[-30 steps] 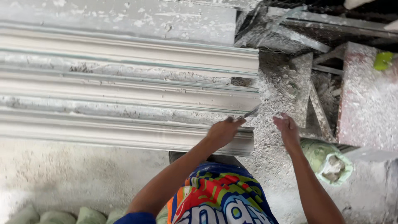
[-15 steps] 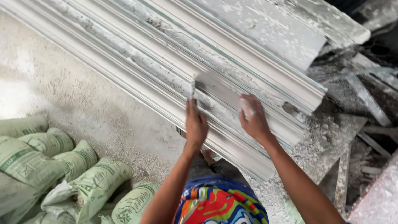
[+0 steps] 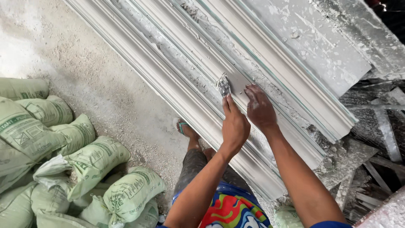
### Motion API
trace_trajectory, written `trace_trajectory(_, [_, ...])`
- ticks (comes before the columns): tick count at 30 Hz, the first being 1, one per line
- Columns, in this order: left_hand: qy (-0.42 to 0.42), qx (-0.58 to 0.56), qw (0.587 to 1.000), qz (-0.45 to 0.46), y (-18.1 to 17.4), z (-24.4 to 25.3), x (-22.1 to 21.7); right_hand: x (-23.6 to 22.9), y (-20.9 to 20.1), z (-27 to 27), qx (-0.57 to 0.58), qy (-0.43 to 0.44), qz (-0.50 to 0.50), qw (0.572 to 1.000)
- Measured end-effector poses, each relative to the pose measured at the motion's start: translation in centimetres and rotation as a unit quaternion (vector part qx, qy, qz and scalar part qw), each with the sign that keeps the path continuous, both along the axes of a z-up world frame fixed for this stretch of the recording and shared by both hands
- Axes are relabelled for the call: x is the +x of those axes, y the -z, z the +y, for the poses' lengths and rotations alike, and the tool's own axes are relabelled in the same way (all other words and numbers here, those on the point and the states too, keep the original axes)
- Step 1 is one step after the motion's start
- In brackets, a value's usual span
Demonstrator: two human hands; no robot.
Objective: The person uses a scraper to remove dried white residue from several stacked white decorative mouldings. They repeatedly scrape along the grooves and edges of each piece, occasionally wiping the surface with their hand.
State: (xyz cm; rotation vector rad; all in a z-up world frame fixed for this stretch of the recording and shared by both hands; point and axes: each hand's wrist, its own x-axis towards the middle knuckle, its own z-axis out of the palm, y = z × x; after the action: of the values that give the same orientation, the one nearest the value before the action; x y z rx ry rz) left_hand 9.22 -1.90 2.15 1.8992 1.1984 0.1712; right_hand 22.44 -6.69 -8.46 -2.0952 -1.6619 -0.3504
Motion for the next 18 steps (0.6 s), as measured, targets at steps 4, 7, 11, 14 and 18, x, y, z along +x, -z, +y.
trace_trajectory(4, [-0.016,-0.018,1.0,0.006,0.2,-3.1,0.3,0.0,-0.2,0.3,0.014,0.014,-0.022,1.0])
trace_trajectory(7, [0.0,-0.056,0.998,0.031,2.2,-1.1,-0.1,-0.3,-0.1,-0.2,0.024,0.005,0.014,1.0])
trace_trajectory(11, [-0.077,0.108,0.991,-0.001,6.1,10.3,-0.8,-0.5,-0.8,-0.8,-0.038,0.018,0.033,0.999])
trace_trajectory(14, [-0.084,0.113,0.988,-0.065,4.1,10.5,-0.5,-0.5,-1.2,-0.1,-0.028,0.018,0.035,0.999])
trace_trajectory(18, [-0.091,0.05,0.99,-0.093,1.4,7.4,-1.0,-0.2,0.1,-0.7,-0.023,0.018,0.056,0.998])
